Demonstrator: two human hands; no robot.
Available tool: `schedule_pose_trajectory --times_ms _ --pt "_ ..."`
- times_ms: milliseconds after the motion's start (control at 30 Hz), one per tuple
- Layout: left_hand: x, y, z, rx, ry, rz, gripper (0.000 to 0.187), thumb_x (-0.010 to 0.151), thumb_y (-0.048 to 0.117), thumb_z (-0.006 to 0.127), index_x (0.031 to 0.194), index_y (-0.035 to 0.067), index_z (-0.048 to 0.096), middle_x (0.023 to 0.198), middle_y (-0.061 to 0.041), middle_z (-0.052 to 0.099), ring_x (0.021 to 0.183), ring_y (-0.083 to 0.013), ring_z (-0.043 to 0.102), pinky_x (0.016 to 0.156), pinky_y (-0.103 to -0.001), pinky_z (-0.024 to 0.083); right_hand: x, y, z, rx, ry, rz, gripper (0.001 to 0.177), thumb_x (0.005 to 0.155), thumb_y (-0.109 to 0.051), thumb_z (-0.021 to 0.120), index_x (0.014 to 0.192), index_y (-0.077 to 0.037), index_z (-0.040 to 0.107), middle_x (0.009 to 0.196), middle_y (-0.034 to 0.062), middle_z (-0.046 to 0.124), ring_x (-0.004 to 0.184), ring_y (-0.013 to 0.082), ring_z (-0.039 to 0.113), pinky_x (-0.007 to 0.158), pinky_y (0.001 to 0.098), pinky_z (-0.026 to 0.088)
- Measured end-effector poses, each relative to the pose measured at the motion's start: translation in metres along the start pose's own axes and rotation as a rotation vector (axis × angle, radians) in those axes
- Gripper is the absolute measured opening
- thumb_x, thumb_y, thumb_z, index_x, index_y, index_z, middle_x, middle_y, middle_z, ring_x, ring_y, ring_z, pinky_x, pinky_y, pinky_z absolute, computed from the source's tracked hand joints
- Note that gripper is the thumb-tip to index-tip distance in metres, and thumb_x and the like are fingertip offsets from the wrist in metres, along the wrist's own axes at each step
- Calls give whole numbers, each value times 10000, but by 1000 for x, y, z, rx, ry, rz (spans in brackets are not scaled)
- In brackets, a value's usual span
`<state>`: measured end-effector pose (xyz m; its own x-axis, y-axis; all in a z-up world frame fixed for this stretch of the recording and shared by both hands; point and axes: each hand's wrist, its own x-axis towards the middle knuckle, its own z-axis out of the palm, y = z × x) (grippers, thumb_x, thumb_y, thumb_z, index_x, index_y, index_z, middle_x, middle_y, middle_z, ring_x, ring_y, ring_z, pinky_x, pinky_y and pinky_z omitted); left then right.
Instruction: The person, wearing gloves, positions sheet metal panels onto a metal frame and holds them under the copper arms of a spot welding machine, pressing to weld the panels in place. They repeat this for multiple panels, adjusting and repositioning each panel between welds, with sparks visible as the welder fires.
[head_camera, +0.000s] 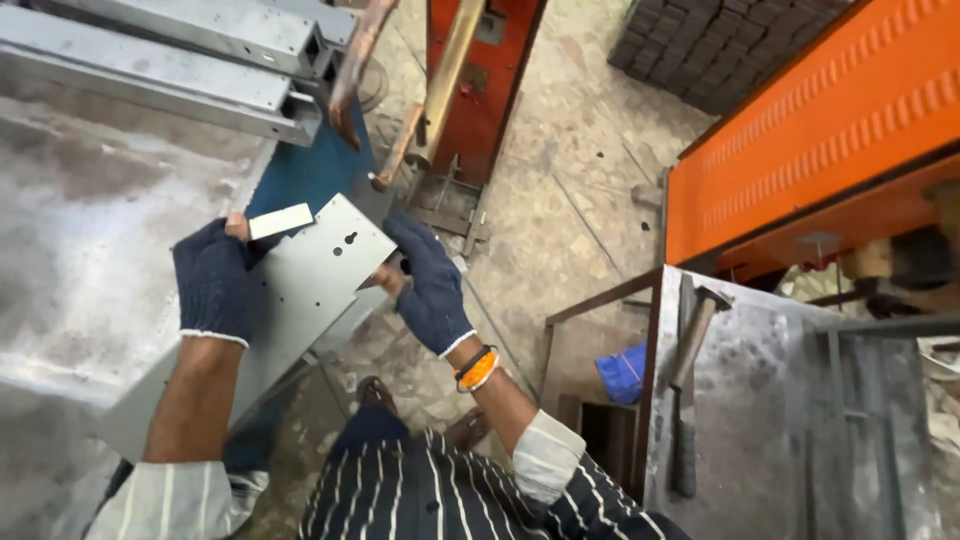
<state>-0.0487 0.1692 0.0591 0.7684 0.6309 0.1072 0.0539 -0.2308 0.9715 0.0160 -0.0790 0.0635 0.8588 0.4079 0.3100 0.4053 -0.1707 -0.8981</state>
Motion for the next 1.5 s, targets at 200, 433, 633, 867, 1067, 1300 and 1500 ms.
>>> schedule_pose_trajectory --times_ms 200,433,633,867,1067,1300,1500 --pt "21 9 7 -86 -57 -47 361 1061 285 601 897 -12 725 755 33 606 695 -72 485 636 -270 403 16 25 14 -188 -4 -169 1226 641 -558 932 1594 -42 360 1638 217 413 1544 369 398 1274 452 354" --pt "62 -2 21 2 -201 -215 458 1036 356 703 796 -30 650 698 24 510 662 -107 395 584 -338 343 53 53 14 -224 5 -174 1384 530 -525 996 1611 -30 288 1674 224 296 1571 384 274 1283 471 282" --pt "90 -6 26 112 -300 -266 504 965 401 775 789 -62 681 660 -38 553 610 -124 448 555 -344 370 64 75 26 -9 -8 -127 1350 602 -463 992 1661 -60 257 1739 195 224 1634 339 221 1303 453 314" --pt "95 29 33 -184 -354 -439 282 807 315 833 876 48 774 697 31 665 585 -99 527 543 -298 427 69 71 30 402 -11 61 1298 653 -393 986 1665 -106 225 1663 111 373 1518 251 428 1240 424 416" --pt "105 1 42 -176 -303 -401 400 864 368 854 762 27 671 678 8 566 584 -116 439 521 -339 357 79 80 29 364 -2 26 1245 651 -295 993 1651 -112 274 1610 102 459 1507 245 448 1238 427 424" --pt "114 -15 53 -5 -239 -310 466 886 432 830 755 17 663 682 7 553 610 -111 439 538 -349 371 83 86 31 509 75 154 1180 542 -94 1001 1546 -91 379 1482 84 542 1389 244 532 1142 419 501" --pt "114 -4 49 -100 -248 -400 371 857 426 805 768 81 703 683 42 584 610 -86 456 565 -316 394 82 80 28 448 52 71 1180 573 -115 1010 1559 -100 362 1520 76 503 1425 226 506 1189 416 485"
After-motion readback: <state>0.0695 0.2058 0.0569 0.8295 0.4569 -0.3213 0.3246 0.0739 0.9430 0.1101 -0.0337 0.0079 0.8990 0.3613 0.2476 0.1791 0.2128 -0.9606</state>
